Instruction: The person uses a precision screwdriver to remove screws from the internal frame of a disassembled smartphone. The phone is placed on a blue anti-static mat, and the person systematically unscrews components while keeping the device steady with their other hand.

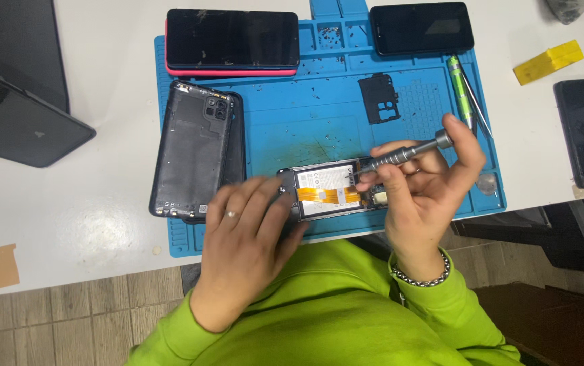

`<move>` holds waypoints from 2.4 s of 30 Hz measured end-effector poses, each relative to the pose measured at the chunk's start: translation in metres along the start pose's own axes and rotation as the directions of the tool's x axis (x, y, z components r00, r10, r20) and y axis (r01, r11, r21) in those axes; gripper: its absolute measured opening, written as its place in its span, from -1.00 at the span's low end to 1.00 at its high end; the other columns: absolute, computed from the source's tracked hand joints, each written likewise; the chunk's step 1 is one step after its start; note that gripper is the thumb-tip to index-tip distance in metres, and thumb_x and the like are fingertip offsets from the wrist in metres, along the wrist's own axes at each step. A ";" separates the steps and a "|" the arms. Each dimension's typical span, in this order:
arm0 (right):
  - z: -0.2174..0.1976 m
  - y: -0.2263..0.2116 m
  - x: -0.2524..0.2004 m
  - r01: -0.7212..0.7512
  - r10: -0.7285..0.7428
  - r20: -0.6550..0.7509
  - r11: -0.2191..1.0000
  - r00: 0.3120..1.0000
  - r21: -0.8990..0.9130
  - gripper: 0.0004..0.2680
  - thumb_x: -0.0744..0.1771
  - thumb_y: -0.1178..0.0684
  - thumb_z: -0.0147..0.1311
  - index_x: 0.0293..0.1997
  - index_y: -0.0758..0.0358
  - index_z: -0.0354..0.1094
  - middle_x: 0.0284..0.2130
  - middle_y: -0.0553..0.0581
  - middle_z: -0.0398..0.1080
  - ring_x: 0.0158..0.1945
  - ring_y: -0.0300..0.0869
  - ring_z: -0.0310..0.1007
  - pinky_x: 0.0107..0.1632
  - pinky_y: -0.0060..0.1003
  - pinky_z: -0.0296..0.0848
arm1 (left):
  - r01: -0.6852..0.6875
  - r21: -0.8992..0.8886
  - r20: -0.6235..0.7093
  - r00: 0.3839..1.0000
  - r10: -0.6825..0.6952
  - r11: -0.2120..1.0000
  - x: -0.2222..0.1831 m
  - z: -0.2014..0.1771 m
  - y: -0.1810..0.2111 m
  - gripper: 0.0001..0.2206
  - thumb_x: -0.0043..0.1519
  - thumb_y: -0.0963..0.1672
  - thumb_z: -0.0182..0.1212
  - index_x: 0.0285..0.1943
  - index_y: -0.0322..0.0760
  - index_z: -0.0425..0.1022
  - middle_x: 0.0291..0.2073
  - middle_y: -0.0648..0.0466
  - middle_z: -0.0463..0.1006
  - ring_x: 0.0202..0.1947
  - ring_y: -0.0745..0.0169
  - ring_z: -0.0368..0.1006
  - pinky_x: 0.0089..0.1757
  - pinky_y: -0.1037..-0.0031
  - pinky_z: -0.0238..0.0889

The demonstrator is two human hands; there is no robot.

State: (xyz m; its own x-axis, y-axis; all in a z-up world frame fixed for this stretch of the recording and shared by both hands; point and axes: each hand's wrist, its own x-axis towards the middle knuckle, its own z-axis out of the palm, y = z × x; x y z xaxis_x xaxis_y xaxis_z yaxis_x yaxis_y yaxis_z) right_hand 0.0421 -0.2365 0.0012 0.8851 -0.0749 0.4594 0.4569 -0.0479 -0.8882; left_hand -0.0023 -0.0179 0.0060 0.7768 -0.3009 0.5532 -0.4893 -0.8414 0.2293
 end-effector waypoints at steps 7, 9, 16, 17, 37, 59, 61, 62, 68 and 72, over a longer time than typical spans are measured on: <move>-0.026 0.001 0.008 0.027 -0.026 -0.088 1.000 0.996 0.008 -0.54 0.47 0.39 -0.01 0.46 0.01 -0.14 -0.07 0.51 0.44 -0.38 0.05 0.51 -0.22 -0.11 0.70 | 0.008 -0.155 0.217 0.976 0.027 0.988 0.013 0.003 -0.005 -0.56 0.32 -0.03 0.25 0.31 -0.34 0.39 0.28 -0.08 0.48 0.37 -0.08 0.31 0.39 -0.14 -0.15; -0.043 0.007 0.014 0.075 -0.073 -0.090 0.997 0.993 0.009 -0.55 0.48 0.40 0.00 0.46 -0.02 -0.11 -0.05 0.50 0.45 -0.30 0.09 0.54 -0.25 -0.09 0.73 | 0.001 -0.146 0.214 0.976 0.031 0.989 0.015 0.001 -0.008 -0.55 0.29 -0.04 0.28 0.29 -0.36 0.40 0.23 -0.08 0.51 0.32 -0.05 0.36 0.39 -0.15 -0.16; -0.075 0.008 0.024 -0.062 0.027 -0.287 0.991 0.958 -0.117 -0.58 0.51 0.18 0.08 0.51 -0.04 -0.12 -0.13 0.39 0.45 -0.45 -0.14 0.34 -0.36 -0.34 0.46 | -0.039 -0.099 0.304 0.950 0.067 0.994 0.019 -0.006 -0.015 -0.52 0.18 -0.04 0.33 0.24 -0.33 0.40 0.22 -0.11 0.47 0.31 -0.08 0.33 0.39 -0.30 -0.25; -0.078 0.010 0.025 -0.086 0.057 -0.311 0.993 0.949 -0.082 -0.58 0.50 0.15 0.08 0.50 -0.03 -0.10 -0.16 0.36 0.44 -0.47 -0.18 0.31 -0.40 -0.37 0.42 | -0.046 -0.091 0.327 0.942 0.073 0.995 0.022 -0.007 -0.014 -0.51 0.17 -0.04 0.33 0.24 -0.34 0.41 0.22 -0.13 0.48 0.31 -0.10 0.33 0.39 -0.30 -0.27; -0.079 0.012 0.024 -0.121 0.117 -0.304 0.993 0.945 0.006 -0.58 0.45 0.16 0.09 0.46 0.03 -0.07 -0.25 0.33 0.42 -0.53 -0.22 0.29 -0.43 -0.40 0.39 | -0.495 0.065 0.231 0.852 0.469 0.867 0.182 0.134 0.006 -0.81 0.07 -0.26 0.28 -0.48 -0.06 0.46 -0.61 0.13 0.56 -0.56 0.02 0.56 -0.55 0.20 0.42; -0.091 0.025 0.014 -0.090 0.094 -0.297 0.996 0.950 0.029 -0.58 0.53 0.15 0.19 0.55 -0.06 0.00 -0.11 0.40 0.55 -0.46 -0.08 0.40 -0.40 -0.31 0.44 | 0.268 -0.446 0.601 0.797 0.063 0.854 0.137 0.084 0.013 -0.84 0.00 -0.20 0.17 -0.48 0.02 0.63 -0.53 0.26 0.68 -0.38 0.10 0.58 -0.32 0.17 0.34; -0.090 0.025 0.013 -0.098 0.093 -0.293 0.995 0.952 0.000 -0.60 0.54 0.15 0.17 0.54 -0.06 0.01 -0.10 0.43 0.54 -0.48 -0.08 0.36 -0.40 -0.30 0.42 | 0.253 -0.430 0.588 0.807 0.055 0.867 0.136 0.085 0.013 -0.83 0.01 -0.20 0.15 -0.46 0.03 0.62 -0.53 0.26 0.66 -0.38 0.04 0.56 -0.35 0.12 0.32; -0.089 0.024 0.013 -0.095 0.082 -0.301 0.995 0.950 -0.027 -0.61 0.56 0.15 0.16 0.54 -0.07 0.01 -0.09 0.46 0.52 -0.50 -0.08 0.32 -0.40 -0.29 0.40 | 0.222 -0.411 0.572 0.818 0.060 0.884 0.136 0.086 0.013 -0.81 0.01 -0.20 0.13 -0.43 0.05 0.62 -0.53 0.26 0.65 -0.38 -0.03 0.53 -0.37 0.07 0.31; -0.093 0.027 0.013 -0.103 0.091 -0.291 0.994 0.952 -0.024 -0.60 0.56 0.14 0.17 0.56 -0.07 -0.01 -0.09 0.46 0.51 -0.50 -0.07 0.32 -0.40 -0.30 0.39 | 0.207 -0.420 0.536 0.842 0.058 0.884 0.129 0.090 0.012 -0.84 0.00 -0.22 0.17 -0.44 -0.01 0.59 -0.47 0.18 0.62 -0.38 -0.04 0.51 -0.40 0.08 0.29; -0.090 0.025 0.013 -0.104 0.094 -0.295 0.994 0.951 -0.019 -0.59 0.54 0.12 0.18 0.55 -0.07 0.00 -0.10 0.44 0.51 -0.50 -0.08 0.33 -0.40 -0.31 0.40 | 0.160 -0.409 0.509 0.857 0.080 0.898 0.126 0.094 0.011 -0.89 0.02 -0.21 0.22 -0.43 -0.06 0.59 -0.38 0.08 0.55 -0.35 -0.11 0.48 -0.44 0.04 0.28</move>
State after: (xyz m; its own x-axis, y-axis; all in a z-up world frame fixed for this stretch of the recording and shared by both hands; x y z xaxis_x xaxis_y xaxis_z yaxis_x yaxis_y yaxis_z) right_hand 0.0572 -0.3283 -0.0142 0.8584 -0.3696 0.3557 0.3606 -0.0584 -0.9309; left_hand 0.1273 -0.1066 0.0028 0.8285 -0.5535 0.0844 -0.4778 -0.6203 0.6220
